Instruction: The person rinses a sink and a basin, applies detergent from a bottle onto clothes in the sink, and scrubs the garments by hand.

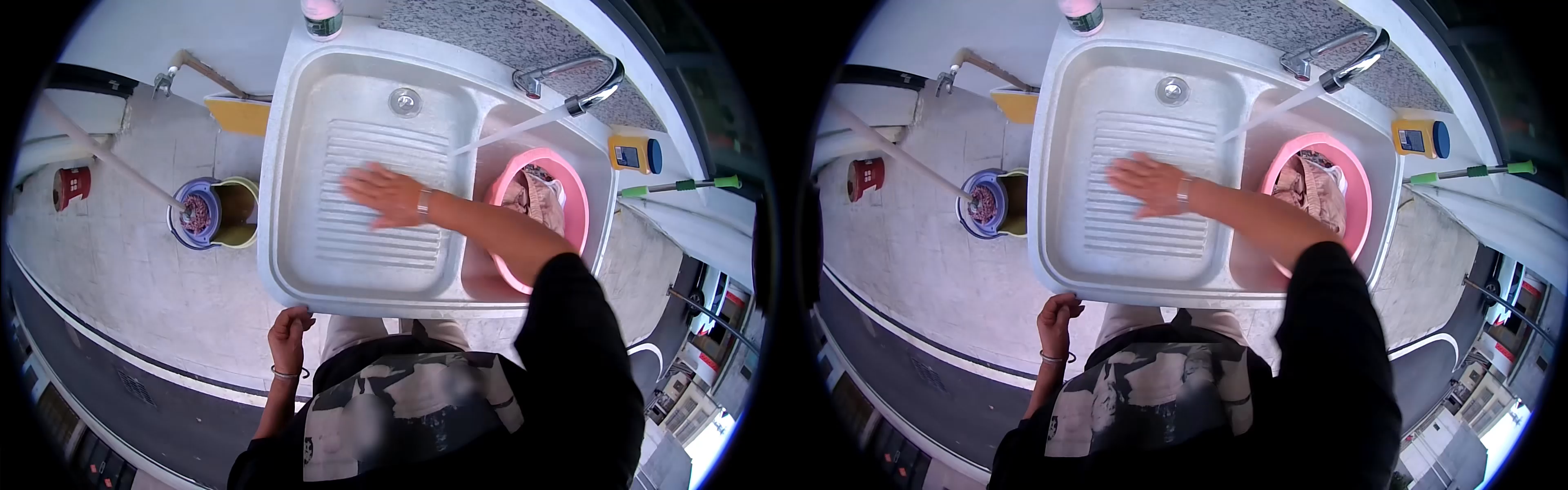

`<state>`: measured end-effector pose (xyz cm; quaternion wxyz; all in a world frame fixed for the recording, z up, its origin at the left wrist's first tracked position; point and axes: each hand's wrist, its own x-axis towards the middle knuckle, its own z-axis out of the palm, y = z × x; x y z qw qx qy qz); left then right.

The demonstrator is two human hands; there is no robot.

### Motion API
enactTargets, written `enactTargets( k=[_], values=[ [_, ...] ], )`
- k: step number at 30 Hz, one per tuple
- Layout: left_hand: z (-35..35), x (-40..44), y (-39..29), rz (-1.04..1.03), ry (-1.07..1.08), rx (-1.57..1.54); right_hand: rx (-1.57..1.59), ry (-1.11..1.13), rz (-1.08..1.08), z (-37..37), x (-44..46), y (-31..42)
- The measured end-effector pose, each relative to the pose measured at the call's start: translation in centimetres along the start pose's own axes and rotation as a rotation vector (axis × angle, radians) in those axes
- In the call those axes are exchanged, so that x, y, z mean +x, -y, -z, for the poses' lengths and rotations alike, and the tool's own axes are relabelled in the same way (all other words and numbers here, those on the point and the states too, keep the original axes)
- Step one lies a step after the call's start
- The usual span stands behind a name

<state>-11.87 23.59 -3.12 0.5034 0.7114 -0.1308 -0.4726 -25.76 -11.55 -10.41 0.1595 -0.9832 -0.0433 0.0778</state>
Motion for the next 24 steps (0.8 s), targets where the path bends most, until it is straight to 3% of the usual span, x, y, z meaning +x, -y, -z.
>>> enactTargets(
  k=[2,6,10,11,13,15,17,24],
  values=[
    [-0.1,-0.1,0.2,0.019,-0.013,-0.023,-0.068,0.222,-0.030,2.6,-6.0,-0.6],
    [-0.2,0.1,0.4,0.052,-0.014,-0.040,-0.069,0.383,-0.061,5.3,-14.2,-1.4],
    [0.1,0.1,0.7,0.051,-0.004,-0.061,-0.091,0.546,-0.210,5.9,-11.0,0.5],
    [0.1,0.1,0.7,0.053,0.004,-0.058,0.077,0.208,-0.154,3.5,-9.4,1.4],
    [0.0,0.4,0.7,0.044,0.009,-0.046,0.098,-0.041,0.037,1.4,-3.7,3.7],
    [-0.1,0.5,0.7,0.032,0.010,-0.023,0.107,0.001,-0.017,0.3,0.3,5.4],
    [-0.4,0.4,-0.1,0.055,-0.029,-0.027,0.131,0.015,-0.056,0.4,-1.2,5.4],
    [-1.0,0.6,1.3,0.050,-0.015,-0.079,0.016,0.294,-0.077,2.7,-15.9,1.7]
  ],
)
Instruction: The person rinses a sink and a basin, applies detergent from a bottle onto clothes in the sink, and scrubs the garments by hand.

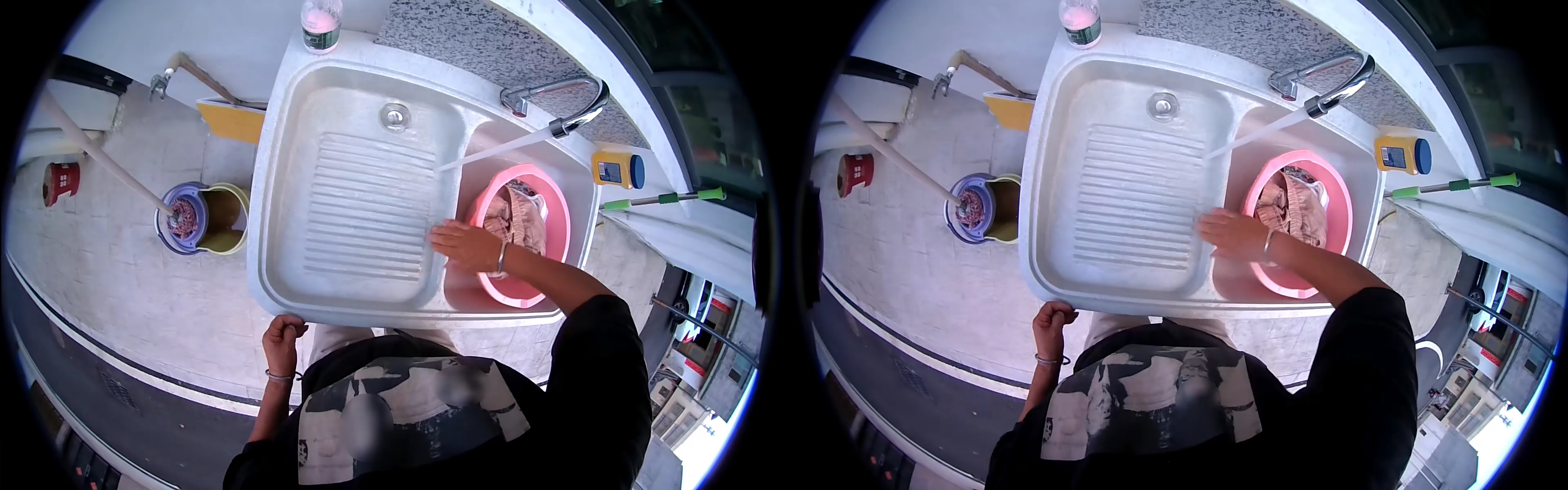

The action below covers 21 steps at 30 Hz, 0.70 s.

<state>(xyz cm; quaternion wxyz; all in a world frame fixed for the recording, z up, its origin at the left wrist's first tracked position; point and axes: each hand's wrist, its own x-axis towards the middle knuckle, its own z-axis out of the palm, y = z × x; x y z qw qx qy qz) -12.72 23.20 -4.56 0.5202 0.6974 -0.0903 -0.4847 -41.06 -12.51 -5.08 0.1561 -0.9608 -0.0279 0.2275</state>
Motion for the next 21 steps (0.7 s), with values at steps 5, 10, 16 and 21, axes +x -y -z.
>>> enactTargets(
  k=[5,10,16,21],
  values=[
    [-0.2,0.2,0.0,0.012,0.015,0.005,1.362,-0.709,-0.663,1.1,3.3,-7.5],
    [0.0,0.2,-0.4,0.022,0.042,0.047,2.340,-0.908,-0.589,0.6,4.8,-12.7],
    [-0.1,0.3,-0.2,0.018,0.049,0.045,2.050,-0.360,-0.664,0.9,4.3,-5.1],
    [0.4,0.5,0.5,0.026,0.054,0.035,2.093,-0.042,-0.415,0.1,10.1,5.2]
  ],
)
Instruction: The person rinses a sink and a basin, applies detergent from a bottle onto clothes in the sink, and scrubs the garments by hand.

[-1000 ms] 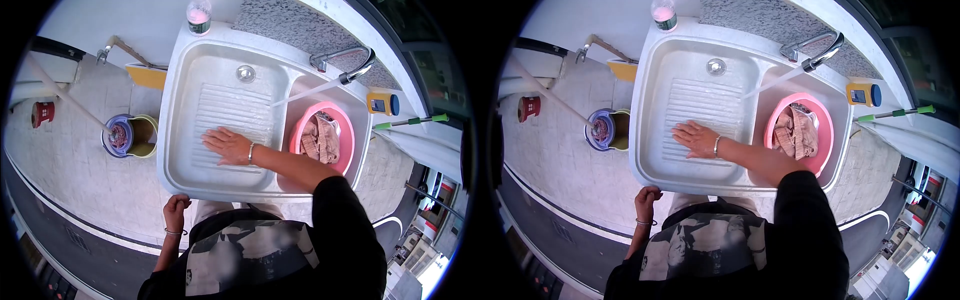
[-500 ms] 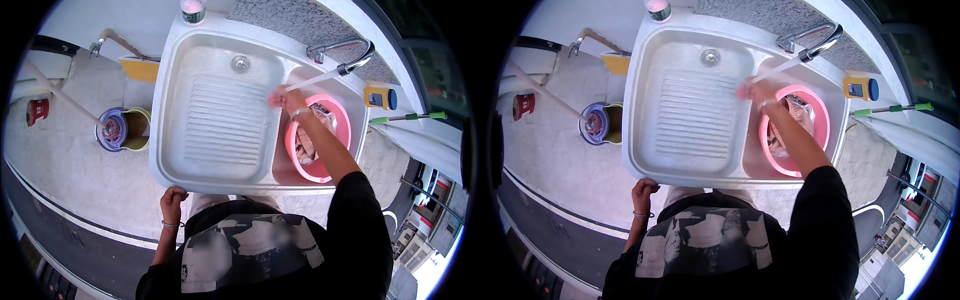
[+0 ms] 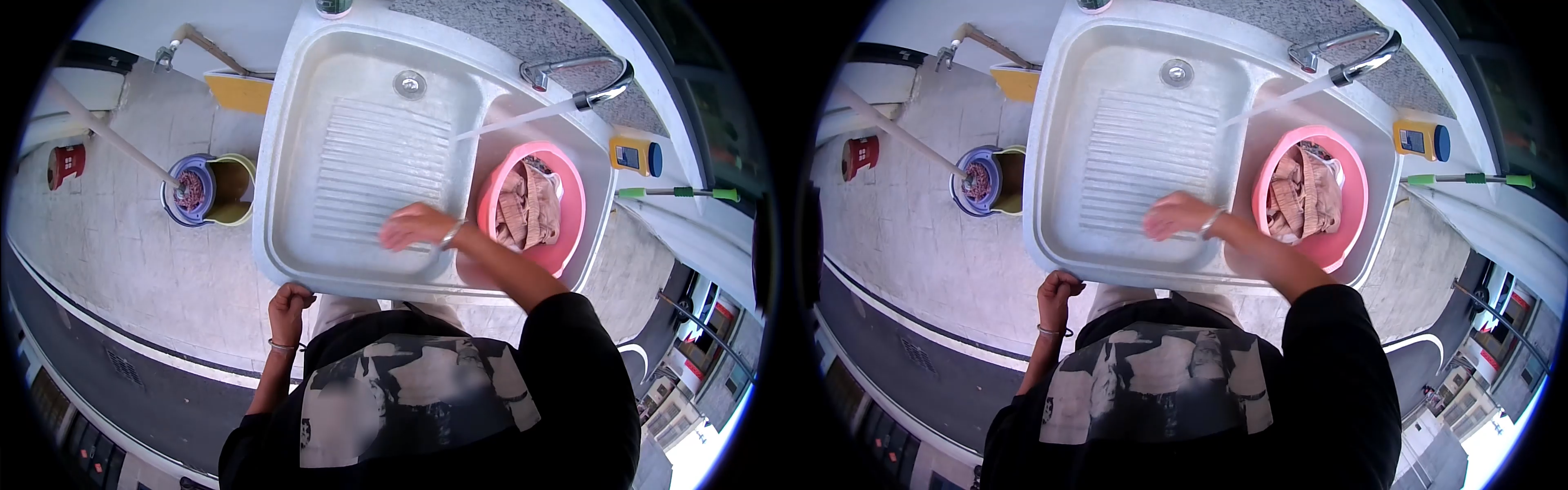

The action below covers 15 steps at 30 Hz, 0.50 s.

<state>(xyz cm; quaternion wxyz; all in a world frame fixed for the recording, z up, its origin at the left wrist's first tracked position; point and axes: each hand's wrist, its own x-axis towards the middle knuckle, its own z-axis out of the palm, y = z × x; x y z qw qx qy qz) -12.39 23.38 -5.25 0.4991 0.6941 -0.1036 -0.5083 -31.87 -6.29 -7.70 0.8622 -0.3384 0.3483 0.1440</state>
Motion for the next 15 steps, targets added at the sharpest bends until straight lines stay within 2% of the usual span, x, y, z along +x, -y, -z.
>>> enactTargets(
  k=[1,3,4,5,6,8,13,15],
  values=[
    [-0.1,-0.1,-0.3,0.009,0.009,-0.002,0.069,0.046,0.063,-1.8,1.9,-1.5],
    [0.1,-0.2,-0.4,0.010,0.011,0.018,-0.627,0.035,0.569,-5.9,4.9,-2.9],
    [0.1,-0.1,-0.4,0.013,0.021,0.027,-0.861,-0.044,0.701,-7.6,5.2,-3.4],
    [0.0,-0.3,-0.6,0.008,0.022,0.027,-0.963,-0.067,0.837,-9.0,4.9,-4.4],
    [-0.1,-0.2,-0.4,0.016,0.012,0.023,-1.127,0.034,0.875,-9.2,4.9,-5.6],
    [-0.3,-0.2,-0.5,0.017,0.017,0.039,-1.327,0.042,0.849,-9.4,2.0,-6.1],
    [-0.4,-0.2,-0.7,0.012,0.044,0.042,-1.646,0.039,0.672,-3.6,-5.6,-8.2],
    [-0.6,-0.2,-0.7,0.001,0.056,0.054,-1.590,0.031,0.571,-0.6,-9.2,-9.4]
  ],
)
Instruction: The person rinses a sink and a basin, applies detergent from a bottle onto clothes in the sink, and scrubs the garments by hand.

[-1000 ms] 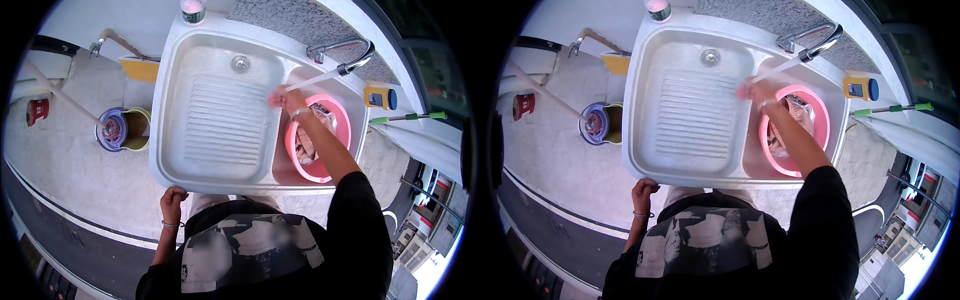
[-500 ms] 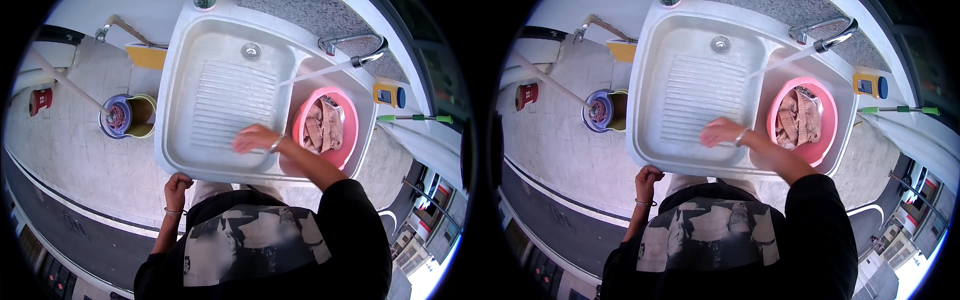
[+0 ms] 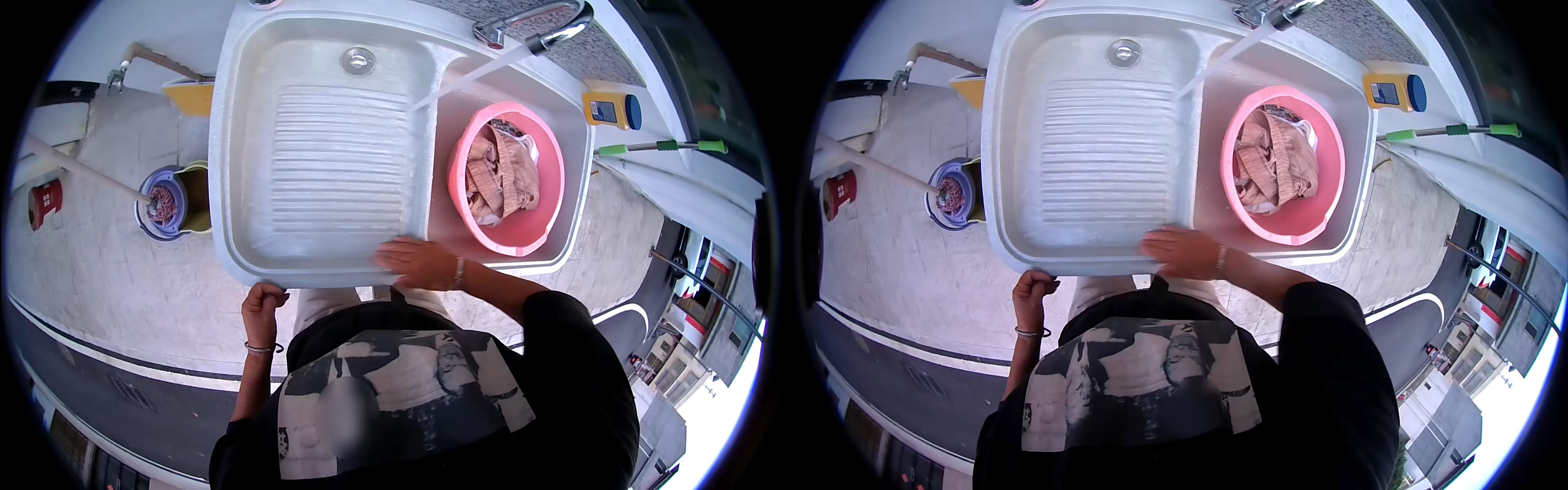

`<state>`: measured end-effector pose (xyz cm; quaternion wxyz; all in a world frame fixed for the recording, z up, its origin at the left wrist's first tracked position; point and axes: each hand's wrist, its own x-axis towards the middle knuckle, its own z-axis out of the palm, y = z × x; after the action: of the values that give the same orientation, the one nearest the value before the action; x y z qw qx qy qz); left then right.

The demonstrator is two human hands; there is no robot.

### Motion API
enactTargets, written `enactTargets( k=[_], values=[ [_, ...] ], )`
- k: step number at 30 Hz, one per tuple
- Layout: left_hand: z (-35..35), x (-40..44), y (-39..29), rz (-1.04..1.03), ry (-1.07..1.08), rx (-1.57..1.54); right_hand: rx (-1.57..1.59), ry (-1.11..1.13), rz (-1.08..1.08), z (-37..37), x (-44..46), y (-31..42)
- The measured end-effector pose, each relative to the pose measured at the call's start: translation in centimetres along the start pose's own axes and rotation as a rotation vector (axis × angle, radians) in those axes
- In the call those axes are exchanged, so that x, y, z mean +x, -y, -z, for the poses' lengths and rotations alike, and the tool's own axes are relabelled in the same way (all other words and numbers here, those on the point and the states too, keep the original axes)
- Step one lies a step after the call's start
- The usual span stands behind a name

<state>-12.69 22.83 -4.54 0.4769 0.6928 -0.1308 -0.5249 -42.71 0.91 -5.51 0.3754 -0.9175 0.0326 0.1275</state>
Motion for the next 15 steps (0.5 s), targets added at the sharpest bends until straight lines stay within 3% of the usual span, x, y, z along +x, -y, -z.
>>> enactTargets(
  k=[3,6,9,10,13,15],
  values=[
    [-0.3,-0.1,-0.3,0.016,0.003,0.005,-0.093,-0.125,-0.055,1.2,-4.4,-0.1],
    [-0.1,-0.1,0.6,-0.002,0.004,0.025,-0.409,-0.375,-0.332,-1.4,-6.6,-1.0],
    [-0.5,-0.1,0.6,0.005,0.025,0.016,0.165,-0.252,-0.854,-2.9,-3.8,1.5],
    [-0.6,0.0,0.7,0.006,0.033,0.020,0.156,-0.405,-0.840,-3.8,-2.9,1.8],
    [-0.7,-0.1,0.8,0.009,0.032,0.019,0.083,-0.489,-0.804,-3.9,-2.5,1.6],
    [-1.2,0.1,0.7,-0.004,0.028,-0.004,0.203,-0.414,-0.987,-3.9,-1.4,-0.3]
  ],
)
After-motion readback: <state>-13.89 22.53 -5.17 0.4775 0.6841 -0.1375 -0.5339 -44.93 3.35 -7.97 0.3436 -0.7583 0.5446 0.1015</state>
